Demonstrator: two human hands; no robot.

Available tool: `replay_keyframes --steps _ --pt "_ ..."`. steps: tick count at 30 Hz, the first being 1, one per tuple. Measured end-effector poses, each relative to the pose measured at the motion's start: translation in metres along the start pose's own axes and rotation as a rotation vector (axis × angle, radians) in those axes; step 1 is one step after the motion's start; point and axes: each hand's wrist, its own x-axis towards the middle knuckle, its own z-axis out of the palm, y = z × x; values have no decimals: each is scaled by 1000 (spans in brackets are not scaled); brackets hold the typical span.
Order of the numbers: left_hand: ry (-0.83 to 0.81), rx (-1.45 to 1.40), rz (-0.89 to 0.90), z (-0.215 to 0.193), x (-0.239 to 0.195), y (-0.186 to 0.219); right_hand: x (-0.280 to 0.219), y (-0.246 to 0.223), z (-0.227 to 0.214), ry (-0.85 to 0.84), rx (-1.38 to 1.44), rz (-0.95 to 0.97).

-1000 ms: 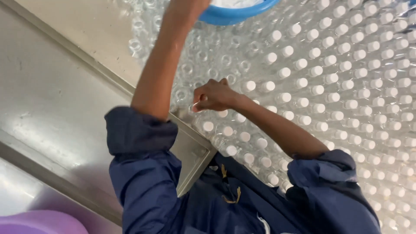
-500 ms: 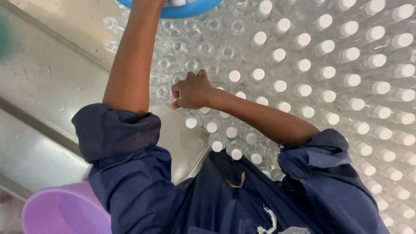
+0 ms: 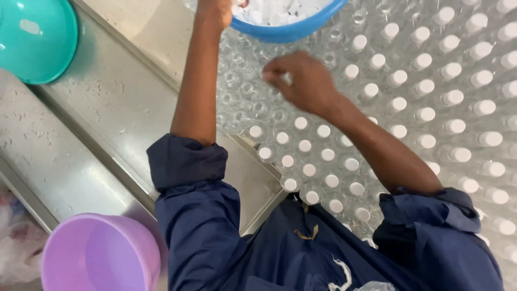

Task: The person repeatedly picks up white bottle caps from a blue basin and screws them onto the openings of clear plastic bottles arranged in rows on a metal table. The person uses both hands to handle the caps and bottles, working methodically across the array.

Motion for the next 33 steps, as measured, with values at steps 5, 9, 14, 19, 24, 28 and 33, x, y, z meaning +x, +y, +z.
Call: replay_keyframes --steps 5,9,14,19,24,28,33 --pt "-16 -59 50 126 -136 94 50 -32 -77 456 -130 -119" --pt "-221 -307 48 101 -210 49 51 -62 -48 262 -186 -264" --pt "-305 -772 63 69 -292 -15 23 -75 29 89 35 -198" --pt "-212 -871 87 47 -326 -69 4 -82 86 -11 412 -101" --pt "-129 -868 57 38 -338 -98 -1 -83 118 -22 654 71" --pt "-27 -882 51 40 -345 -100 -5 -82 136 22 932 220" --pt "76 -946 41 56 -356 -91 -16 -62 155 139 1136 347"
